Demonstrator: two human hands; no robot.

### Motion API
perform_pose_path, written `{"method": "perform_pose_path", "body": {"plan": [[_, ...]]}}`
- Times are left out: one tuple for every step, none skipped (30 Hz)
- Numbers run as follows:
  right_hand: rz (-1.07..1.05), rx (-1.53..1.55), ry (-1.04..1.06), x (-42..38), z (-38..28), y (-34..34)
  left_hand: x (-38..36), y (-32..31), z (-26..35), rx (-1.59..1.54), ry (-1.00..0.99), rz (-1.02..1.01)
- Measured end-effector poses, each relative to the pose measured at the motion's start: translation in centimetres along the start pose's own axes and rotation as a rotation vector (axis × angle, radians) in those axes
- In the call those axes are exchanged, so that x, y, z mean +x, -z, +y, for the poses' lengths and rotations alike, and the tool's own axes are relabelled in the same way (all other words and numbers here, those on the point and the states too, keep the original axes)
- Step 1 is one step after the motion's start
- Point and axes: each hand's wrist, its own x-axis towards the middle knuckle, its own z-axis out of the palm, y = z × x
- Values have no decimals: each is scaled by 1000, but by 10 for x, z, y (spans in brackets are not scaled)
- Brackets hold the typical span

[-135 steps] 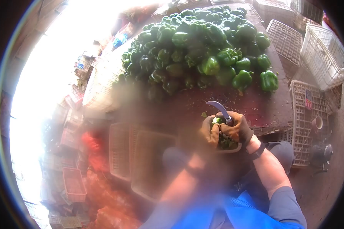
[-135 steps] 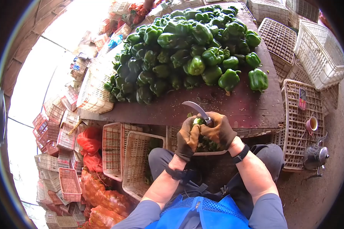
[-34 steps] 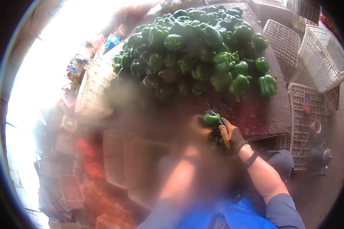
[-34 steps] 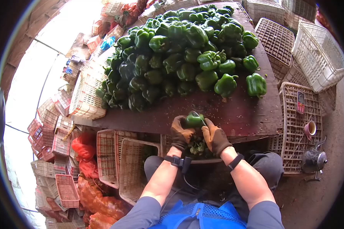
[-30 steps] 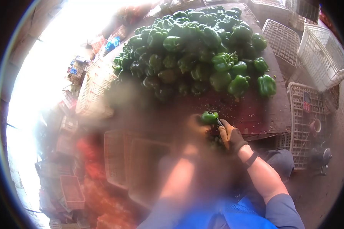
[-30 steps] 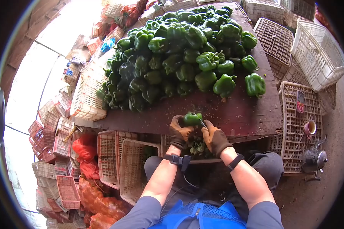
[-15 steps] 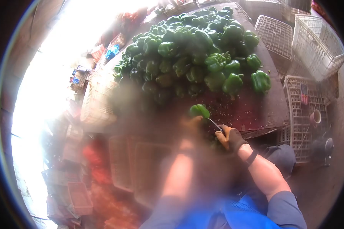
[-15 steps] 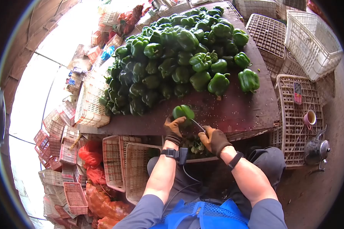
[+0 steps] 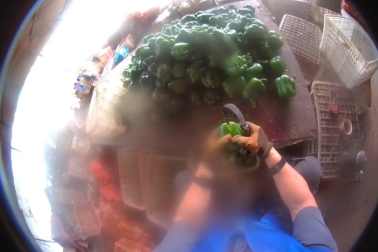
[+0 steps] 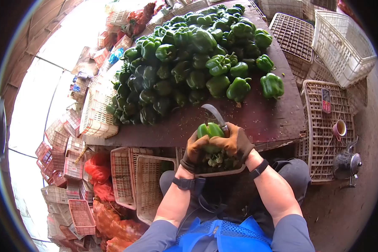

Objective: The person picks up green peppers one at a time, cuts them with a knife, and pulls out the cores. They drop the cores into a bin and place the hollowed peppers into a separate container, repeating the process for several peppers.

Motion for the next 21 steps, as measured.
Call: {"method": "perform_pose_path", "body": {"plan": [[-8,-53,18,-3,-6,-1,-1,-3,0,48,-4,42],[-16,-105,37,-5,-9,-3,-2,-5,0,96,-7,85],[-1,-49,44,-5,-8,-6,-3,-6,0,145,-10,130],[13,7,51,-5,-7,-9,-5,-6,-3,154,-59,163],[29,63,59,-4,-5,-11,-6,-7,-6,164,-109,193],[40,60,84,-1,0,-11,-7,-9,-7,173,-159,223],[50,56,110,3,7,-10,-8,-12,-8,154,-154,256],[62,53,134,5,12,-9,-10,-16,-8,135,-147,287],[71,92,113,5,10,-8,-11,-19,-8,117,-139,318],[80,132,91,5,7,-7,-11,-20,-9,104,-148,322],[89,171,69,5,6,-7,-11,-20,-10,91,-156,327],[95,186,71,5,7,-7,-11,-20,-11,76,-165,334],[98,200,72,6,9,-7,-12,-20,-12,80,-171,346],[104,215,74,7,11,-7,-11,-18,-15,84,-178,355],[109,214,63,7,11,-7,-10,-16,-18,90,-183,364],[114,215,51,7,11,-7,-8,-12,-25,58,-210,345],[120,215,39,7,11,-8,-6,-6,-32,27,-239,326],[113,217,42,7,13,-8,-5,-3,-36,-4,-268,306],[107,218,46,7,14,-7,-5,0,-39,-20,-262,311],[100,219,50,8,15,-7,-5,3,-43,-37,-258,317],[99,226,47,7,14,-6,-6,3,-44,-54,-253,323]]}}
